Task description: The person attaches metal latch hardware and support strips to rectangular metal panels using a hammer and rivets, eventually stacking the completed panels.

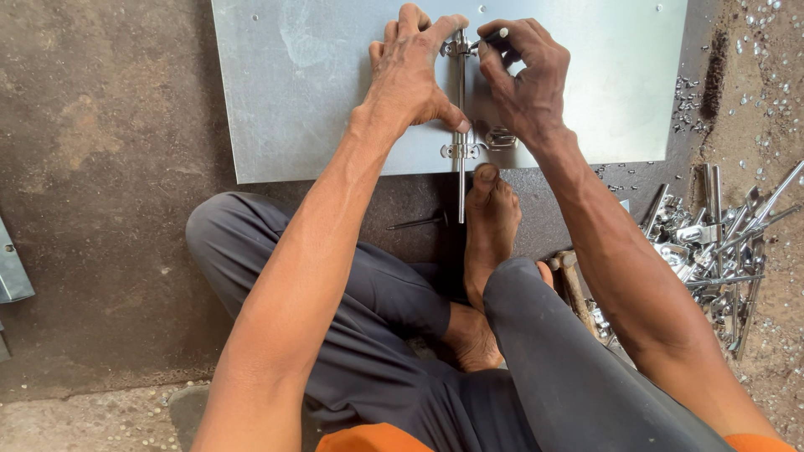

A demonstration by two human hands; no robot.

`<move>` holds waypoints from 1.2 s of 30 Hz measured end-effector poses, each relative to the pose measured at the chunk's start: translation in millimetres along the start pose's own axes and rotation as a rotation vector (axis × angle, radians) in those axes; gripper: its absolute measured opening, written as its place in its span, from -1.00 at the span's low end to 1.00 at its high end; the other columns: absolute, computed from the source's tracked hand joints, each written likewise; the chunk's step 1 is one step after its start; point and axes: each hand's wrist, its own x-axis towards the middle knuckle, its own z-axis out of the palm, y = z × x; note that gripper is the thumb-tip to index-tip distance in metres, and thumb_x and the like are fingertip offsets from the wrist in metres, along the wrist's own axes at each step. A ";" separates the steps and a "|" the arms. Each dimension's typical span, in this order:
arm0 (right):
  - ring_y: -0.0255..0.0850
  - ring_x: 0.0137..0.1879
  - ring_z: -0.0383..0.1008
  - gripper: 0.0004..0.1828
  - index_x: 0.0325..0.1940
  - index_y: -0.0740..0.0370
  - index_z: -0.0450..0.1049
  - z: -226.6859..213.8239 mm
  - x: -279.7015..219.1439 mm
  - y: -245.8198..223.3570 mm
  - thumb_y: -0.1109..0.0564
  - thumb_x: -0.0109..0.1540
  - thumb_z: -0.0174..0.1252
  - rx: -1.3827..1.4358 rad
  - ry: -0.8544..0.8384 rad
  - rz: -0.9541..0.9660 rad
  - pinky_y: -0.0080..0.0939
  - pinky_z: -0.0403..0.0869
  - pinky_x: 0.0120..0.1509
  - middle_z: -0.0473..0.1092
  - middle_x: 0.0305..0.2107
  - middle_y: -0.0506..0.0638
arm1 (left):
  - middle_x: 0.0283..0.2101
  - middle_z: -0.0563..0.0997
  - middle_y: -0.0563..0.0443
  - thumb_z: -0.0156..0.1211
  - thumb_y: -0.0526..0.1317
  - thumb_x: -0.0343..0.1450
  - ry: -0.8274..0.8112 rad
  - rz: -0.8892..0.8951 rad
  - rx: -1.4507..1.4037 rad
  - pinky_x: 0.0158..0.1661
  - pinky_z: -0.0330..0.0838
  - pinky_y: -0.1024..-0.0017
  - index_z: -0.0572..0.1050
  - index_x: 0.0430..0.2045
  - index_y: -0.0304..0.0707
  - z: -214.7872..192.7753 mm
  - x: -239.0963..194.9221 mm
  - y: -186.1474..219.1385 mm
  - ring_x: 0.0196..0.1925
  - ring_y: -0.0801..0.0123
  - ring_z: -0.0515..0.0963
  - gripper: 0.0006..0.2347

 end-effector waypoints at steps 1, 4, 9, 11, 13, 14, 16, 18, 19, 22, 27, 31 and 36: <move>-0.22 -0.17 0.61 -0.90 0.03 0.31 0.55 -0.2 0.9 -1.1 0.28 0.43 0.21 0.008 0.024 0.001 -0.29 0.64 -0.11 0.53 -0.22 0.07 | 0.03 0.42 0.11 0.79 0.02 -0.41 -0.006 -0.005 0.003 0.16 0.24 0.08 0.43 0.16 0.25 -0.4 0.1 0.4 0.17 0.17 0.36 0.08; -0.25 -0.18 0.61 -0.90 0.03 0.30 0.55 4.3 5.1 -4.6 0.29 0.43 0.20 0.020 0.027 -0.028 -0.36 0.63 -0.18 0.55 -0.20 0.06 | 0.04 0.42 0.11 0.79 0.01 -0.42 -0.016 -0.019 0.004 0.16 0.25 0.07 0.40 0.17 0.25 -1.0 0.1 1.1 0.18 0.17 0.36 0.11; -0.27 -0.24 0.57 -0.90 0.04 0.31 0.56 11.3 9.3 -12.5 0.28 0.43 0.21 0.013 -0.055 -0.051 -0.38 0.57 -0.26 0.54 -0.22 0.05 | 0.05 0.43 0.12 0.81 0.00 -0.40 0.002 -0.007 -0.012 0.15 0.24 0.01 0.33 0.21 0.27 0.3 -0.6 -0.3 0.19 0.14 0.36 0.14; -0.28 -0.26 0.55 -0.89 0.03 0.31 0.54 12.1 10.6 -16.0 0.29 0.42 0.21 -0.006 -0.083 -0.035 -0.37 0.56 -0.27 0.53 -0.21 0.05 | 0.05 0.42 0.08 0.80 -0.04 -0.40 0.000 -0.003 -0.016 0.14 0.25 -0.01 0.32 0.20 0.23 0.1 -0.3 -0.4 0.19 0.11 0.36 0.13; -0.27 -0.22 0.57 -0.88 0.05 0.31 0.54 12.1 11.0 -18.6 0.28 0.43 0.22 0.011 -0.088 -0.054 -0.37 0.57 -0.25 0.52 -0.19 0.06 | 0.05 0.42 0.08 0.81 -0.04 -0.39 0.002 -0.007 -0.011 0.14 0.26 -0.01 0.32 0.19 0.22 0.3 -1.6 -1.1 0.19 0.11 0.37 0.12; -0.26 -0.18 0.58 -0.87 0.07 0.31 0.53 10.5 11.4 -18.4 0.28 0.43 0.23 0.021 -0.093 -0.073 -0.37 0.57 -0.22 0.51 -0.17 0.06 | 0.05 0.42 0.07 0.81 -0.04 -0.39 0.003 -0.006 -0.011 0.15 0.26 -0.01 0.33 0.18 0.21 1.3 -0.9 -0.4 0.19 0.11 0.37 0.11; -0.26 -0.17 0.59 -0.85 0.09 0.32 0.53 9.1 12.1 -17.5 0.29 0.43 0.24 0.026 -0.096 -0.084 -0.36 0.58 -0.20 0.51 -0.17 0.06 | 0.05 0.42 0.07 0.81 -0.04 -0.38 0.000 -0.002 -0.016 0.14 0.26 -0.01 0.33 0.18 0.19 1.8 -0.9 -2.2 0.19 0.10 0.37 0.11; -0.25 -0.15 0.59 -0.83 0.10 0.32 0.53 8.8 11.7 -16.0 0.29 0.42 0.24 0.031 -0.097 -0.095 -0.35 0.59 -0.17 0.51 -0.17 0.06 | 0.06 0.42 0.07 0.81 -0.05 -0.38 -0.004 0.003 -0.020 0.14 0.27 0.00 0.32 0.18 0.17 3.4 0.2 -3.4 0.20 0.10 0.37 0.11; -0.26 -0.18 0.59 -0.84 0.09 0.31 0.54 8.7 11.2 -15.0 0.30 0.42 0.24 0.024 -0.105 -0.071 -0.35 0.58 -0.19 0.51 -0.18 0.05 | 0.05 0.42 0.08 0.81 -0.04 -0.38 0.008 0.005 -0.011 0.14 0.26 -0.02 0.33 0.17 0.19 4.4 1.6 -3.2 0.19 0.10 0.36 0.11; -0.25 -0.15 0.60 -0.84 0.10 0.29 0.53 8.9 10.7 -12.1 0.30 0.42 0.25 0.023 -0.109 -0.070 -0.36 0.60 -0.17 0.51 -0.16 0.03 | 0.04 0.43 0.09 0.81 -0.03 -0.39 0.024 0.010 -0.012 0.13 0.25 0.00 0.34 0.16 0.19 3.9 0.8 -2.3 0.18 0.10 0.37 0.10; -0.27 -0.20 0.57 -0.90 -0.05 0.36 0.55 -33.9 -14.2 -23.9 0.30 0.36 0.19 0.140 0.122 0.339 -0.36 0.57 -0.24 0.53 -0.27 0.06 | 0.02 0.42 0.05 0.80 -0.03 -0.37 -0.038 -0.088 0.023 0.09 0.23 0.07 0.31 0.17 0.12 -4.3 -7.1 15.1 0.13 0.13 0.39 0.10; -0.38 -0.54 0.24 -0.78 -0.11 0.29 0.63 -81.2 -45.0 -46.7 0.20 0.21 0.17 0.021 -0.061 0.982 -0.39 0.15 -0.53 0.47 -0.53 0.05 | -0.08 0.48 0.03 0.79 -0.06 -0.30 0.061 -0.038 0.042 0.02 0.25 0.08 0.35 0.05 -0.01 -5.6 -22.1 24.4 0.05 0.12 0.45 -0.03; -0.41 -0.56 0.23 -0.69 -0.20 0.41 0.64 -65.7 -62.4 -50.3 0.18 0.18 0.05 0.293 -0.138 1.054 -0.37 0.17 -0.53 0.45 -0.58 0.02 | -0.10 0.52 -0.04 0.75 -0.17 -0.15 0.074 -0.004 -0.022 -0.17 0.51 0.22 0.35 -0.05 -0.11 -4.3 -32.8 31.9 -0.11 0.09 0.59 -0.20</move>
